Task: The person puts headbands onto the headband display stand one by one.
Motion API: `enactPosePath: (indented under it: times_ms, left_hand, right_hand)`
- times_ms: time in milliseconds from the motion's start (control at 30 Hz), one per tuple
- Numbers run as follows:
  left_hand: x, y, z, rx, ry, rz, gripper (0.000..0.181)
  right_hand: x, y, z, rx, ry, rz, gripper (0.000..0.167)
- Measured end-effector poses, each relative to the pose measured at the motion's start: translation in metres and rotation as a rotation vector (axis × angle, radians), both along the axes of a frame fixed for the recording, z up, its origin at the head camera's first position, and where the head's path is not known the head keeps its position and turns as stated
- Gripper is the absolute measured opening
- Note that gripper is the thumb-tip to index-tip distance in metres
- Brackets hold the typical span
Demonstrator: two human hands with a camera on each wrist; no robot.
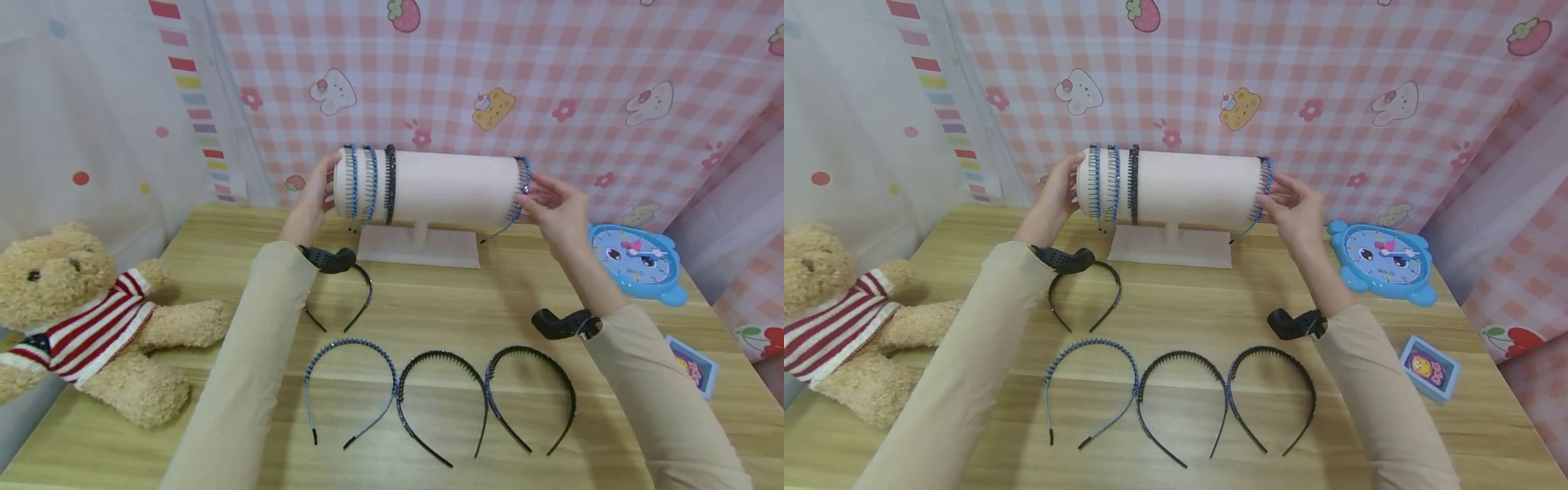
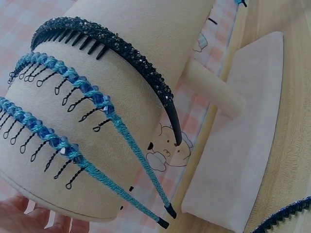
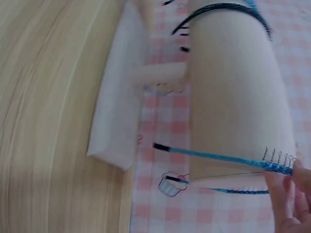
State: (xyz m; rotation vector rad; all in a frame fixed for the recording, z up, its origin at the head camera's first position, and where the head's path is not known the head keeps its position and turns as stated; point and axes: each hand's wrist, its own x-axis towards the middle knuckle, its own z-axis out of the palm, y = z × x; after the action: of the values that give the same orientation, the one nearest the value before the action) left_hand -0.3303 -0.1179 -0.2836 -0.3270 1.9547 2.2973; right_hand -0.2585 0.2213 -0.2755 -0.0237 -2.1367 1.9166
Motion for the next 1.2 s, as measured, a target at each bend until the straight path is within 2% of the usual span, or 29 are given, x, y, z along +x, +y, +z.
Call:
enactPosePath:
  times_ms: [267, 400, 567, 633, 867, 1200]
  left_hand:
    - [-0.004, 0.001, -0.003, 0.013, 0.017, -0.002, 0.021]
    - [-0.004, 0.001, -0.003, 0.016, 0.013, -0.002, 0.021]
    - [-0.003, 0.001, -0.003, 0.012, 0.008, 0.002, 0.022]
    - [-0.003, 0.0, -0.003, 0.01, 0.007, -0.006, 0.021]
    - [-0.004, -0.001, -0.004, 0.015, 0.016, -0.004, 0.021]
    - [-0.004, -0.001, -0.003, 0.016, 0.016, -0.018, 0.032]
  right_hand:
    - [-0.009, 0.008, -0.013, 0.509, 0.135, -0.038, 0.047]
    - [-0.015, 0.018, -0.014, 0.701, 0.243, 0.021, 0.055]
    - [-0.024, 0.028, -0.002, 0.807, 0.279, 0.238, 0.066]
    - [-0.026, 0.03, 0.002, 0.837, 0.272, 0.293, 0.066]
    - [-0.032, 0.023, 0.009, 0.931, 0.269, 0.307, 0.069]
    - [-0.041, -0.023, 0.015, 1.144, 0.269, 0.304, 0.071]
